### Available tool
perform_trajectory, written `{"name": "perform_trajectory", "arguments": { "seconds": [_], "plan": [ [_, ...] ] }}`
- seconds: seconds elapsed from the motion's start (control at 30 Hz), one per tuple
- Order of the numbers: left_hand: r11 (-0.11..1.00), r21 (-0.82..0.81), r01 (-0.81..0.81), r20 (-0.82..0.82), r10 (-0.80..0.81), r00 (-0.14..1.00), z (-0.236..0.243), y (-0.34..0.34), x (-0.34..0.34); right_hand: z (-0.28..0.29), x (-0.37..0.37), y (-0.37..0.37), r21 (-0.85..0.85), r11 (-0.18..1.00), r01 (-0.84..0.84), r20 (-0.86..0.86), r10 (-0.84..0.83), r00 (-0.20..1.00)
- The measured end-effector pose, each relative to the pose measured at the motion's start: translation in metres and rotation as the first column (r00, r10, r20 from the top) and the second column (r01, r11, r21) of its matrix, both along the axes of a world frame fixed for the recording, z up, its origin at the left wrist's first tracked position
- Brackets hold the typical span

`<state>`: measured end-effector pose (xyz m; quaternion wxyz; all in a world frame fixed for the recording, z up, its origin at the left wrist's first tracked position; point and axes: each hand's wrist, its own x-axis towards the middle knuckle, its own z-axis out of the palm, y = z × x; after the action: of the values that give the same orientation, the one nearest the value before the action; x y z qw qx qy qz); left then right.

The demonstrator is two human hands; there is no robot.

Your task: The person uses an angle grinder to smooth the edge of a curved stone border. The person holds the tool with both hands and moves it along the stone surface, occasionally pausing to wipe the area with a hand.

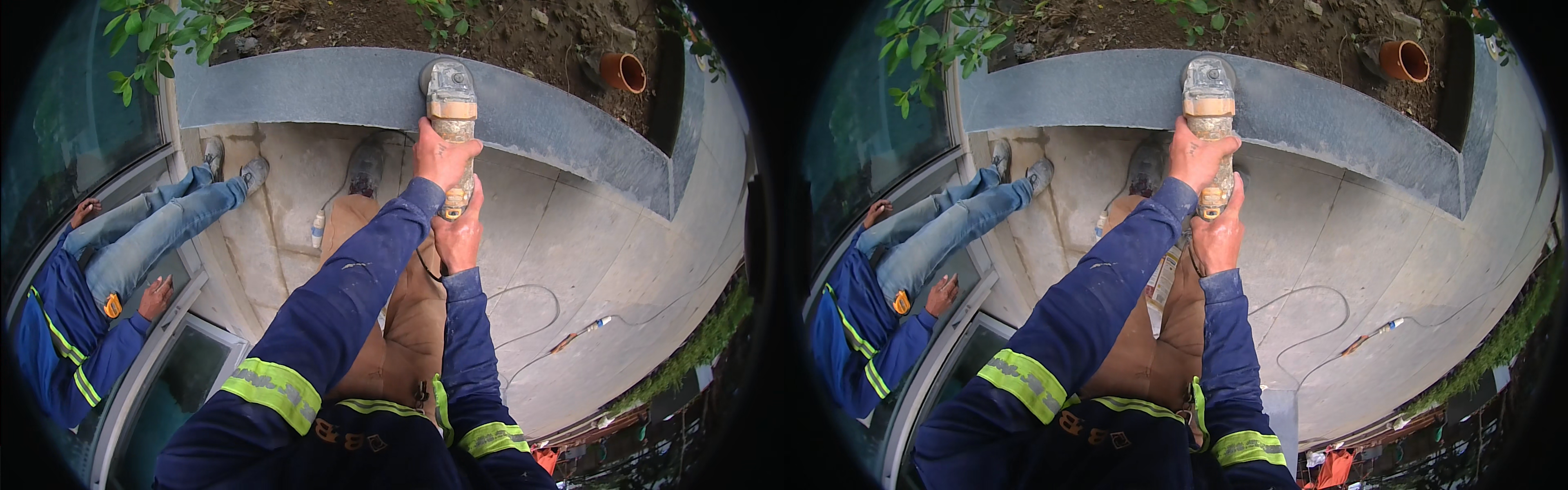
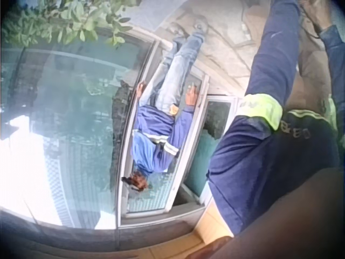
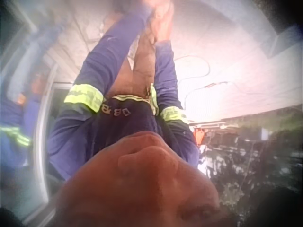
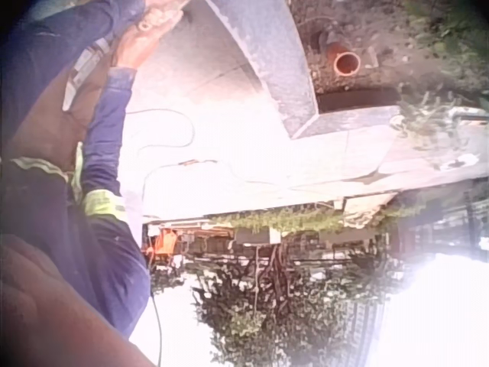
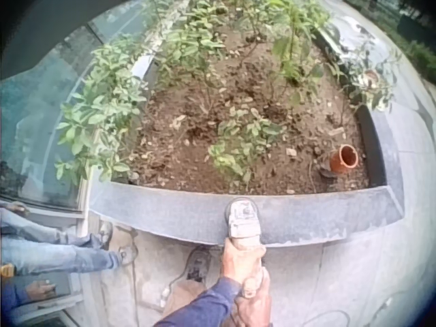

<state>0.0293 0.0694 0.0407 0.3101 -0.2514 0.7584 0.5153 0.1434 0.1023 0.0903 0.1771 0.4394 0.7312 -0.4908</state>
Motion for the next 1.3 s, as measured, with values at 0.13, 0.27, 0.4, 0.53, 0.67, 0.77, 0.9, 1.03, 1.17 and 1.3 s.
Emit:
{"name": "perform_trajectory", "arguments": {
  "seconds": [0.13, 0.27, 0.4, 0.53, 0.67, 0.77, 0.9, 1.03, 1.17, 1.3],
  "plan": [
    [1.0, 0.001, 0.006, 0.055, -0.006, 0.998, 0.008, -0.003, 0.012, 0.004, 0.019, -0.004, -0.014, 1.0, 0.016, -0.062, -0.017, 0.998],
    [0.996, -0.024, 0.08, 0.098, -0.078, 0.992, 0.012, -0.002, 0.02, 0.006, 0.026, -0.008, 0.026, 0.999, 0.04, -0.066, -0.038, 0.997],
    [0.997, 0.026, 0.068, 0.07, -0.07, 0.995, 0.012, 0.003, 0.009, 0.004, 0.016, -0.006, 0.043, 0.998, 0.042, -0.034, -0.041, 0.999],
    [1.0, -0.021, 0.015, 0.066, -0.014, 0.998, 0.012, -0.003, 0.02, 0.001, 0.028, -0.005, 0.0, 1.0, -0.001, -0.062, 0.001, 0.998],
    [1.0, -0.005, 0.013, 0.102, -0.012, 0.995, 0.013, -0.007, 0.032, 0.007, 0.036, -0.009, 0.009, 1.0, 0.0, -0.051, 0.0, 0.999],
    [0.998, -0.039, 0.042, 0.07, -0.039, 0.997, 0.005, -0.005, 0.027, 0.005, 0.028, -0.009, 0.004, 1.0, 0.014, -0.031, -0.014, 0.999],
    [0.999, 0.037, -0.02, 0.032, 0.019, 0.999, -0.002, -0.009, 0.029, 0.001, 0.031, -0.008, -0.013, 1.0, -0.011, -0.022, 0.01, 1.0],
    [1.0, 0.024, -0.007, 0.079, 0.005, 0.997, 0.004, -0.009, 0.037, 0.008, 0.036, -0.011, 0.026, 1.0, -0.016, -0.075, 0.018, 0.997],
    [0.999, -0.006, 0.046, 0.05, -0.046, 0.998, 0.004, -0.006, 0.026, 0.007, 0.025, -0.013, 0.025, 0.999, 0.02, -0.012, -0.02, 1.0],
    [1.0, 0.014, 0.016, 0.052, -0.016, 0.999, 0.004, -0.01, 0.025, 0.002, 0.032, -0.013, -0.005, 1.0, 0.01, -0.08, -0.01, 0.997]
  ]
}}
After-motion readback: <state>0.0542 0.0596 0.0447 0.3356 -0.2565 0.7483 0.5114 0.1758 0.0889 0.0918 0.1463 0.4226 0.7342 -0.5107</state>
